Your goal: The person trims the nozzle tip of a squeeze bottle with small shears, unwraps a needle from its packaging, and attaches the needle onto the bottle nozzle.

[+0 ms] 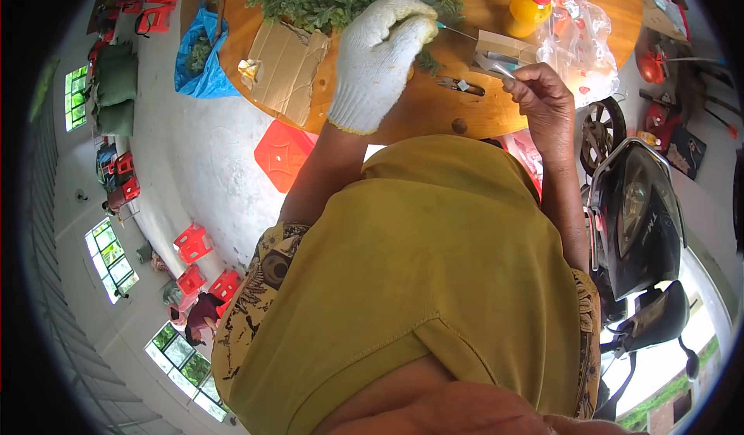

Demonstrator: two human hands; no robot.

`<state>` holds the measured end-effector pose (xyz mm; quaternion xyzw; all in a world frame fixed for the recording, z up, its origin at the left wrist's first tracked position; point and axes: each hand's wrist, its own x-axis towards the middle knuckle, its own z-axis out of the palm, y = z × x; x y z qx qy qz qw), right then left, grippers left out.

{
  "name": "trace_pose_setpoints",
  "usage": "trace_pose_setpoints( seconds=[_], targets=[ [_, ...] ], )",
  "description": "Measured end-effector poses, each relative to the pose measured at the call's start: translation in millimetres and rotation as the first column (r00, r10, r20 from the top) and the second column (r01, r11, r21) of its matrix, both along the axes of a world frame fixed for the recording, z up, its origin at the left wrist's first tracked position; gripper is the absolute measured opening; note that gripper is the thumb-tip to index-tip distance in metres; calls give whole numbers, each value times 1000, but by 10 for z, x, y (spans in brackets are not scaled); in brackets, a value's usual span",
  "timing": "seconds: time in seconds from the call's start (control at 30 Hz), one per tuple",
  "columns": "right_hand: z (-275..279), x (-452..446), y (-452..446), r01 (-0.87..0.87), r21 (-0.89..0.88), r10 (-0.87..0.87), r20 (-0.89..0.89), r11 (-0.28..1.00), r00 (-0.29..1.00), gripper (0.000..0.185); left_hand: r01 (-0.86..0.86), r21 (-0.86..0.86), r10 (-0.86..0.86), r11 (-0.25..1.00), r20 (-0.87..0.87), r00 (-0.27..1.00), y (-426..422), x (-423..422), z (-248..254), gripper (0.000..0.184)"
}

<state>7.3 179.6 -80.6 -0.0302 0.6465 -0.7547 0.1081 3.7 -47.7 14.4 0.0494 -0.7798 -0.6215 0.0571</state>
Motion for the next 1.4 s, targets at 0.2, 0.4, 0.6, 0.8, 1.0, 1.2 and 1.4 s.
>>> trace_pose_setpoints(
  seconds=[0.2, 0.4, 0.6, 0.8, 1.0, 1.2, 1.4],
  targets=[
    [-782, 13, -95, -110, 298, 108, 21, 948, 994, 10, 32, -139, -56, 990, -168, 984, -12, 46, 30, 13],
    [-1058, -52, -220, -154, 473, 102, 135, 867, 986, 15, 81, -152, -110, 985, -193, 975, 9, 137, 69, 15],
    [-1081, 12, -278, -90, 546, 94, 21, 833, 995, 14, 104, -194, -142, 976, -194, 971, 4, 204, 90, 18],
    [-1084, 35, -248, -30, 709, 199, -156, 705, 968, 13, 117, -225, -173, 967, -250, 953, 13, 233, 84, 18],
    [-1198, 11, -272, -41, 739, 201, -129, 673, 971, 21, 125, -181, -166, 975, -235, 958, 81, 278, 98, 18],
    [-779, 109, -239, -188, 413, 242, -83, 891, 967, 23, 181, -327, -300, 928, -362, 883, 67, 281, 95, 17],
    [495, 72, -103, -182, -390, 243, 111, 903, 964, 22, 218, -421, -406, 881, -432, 805, 164, 299, 153, 28]
  ],
)
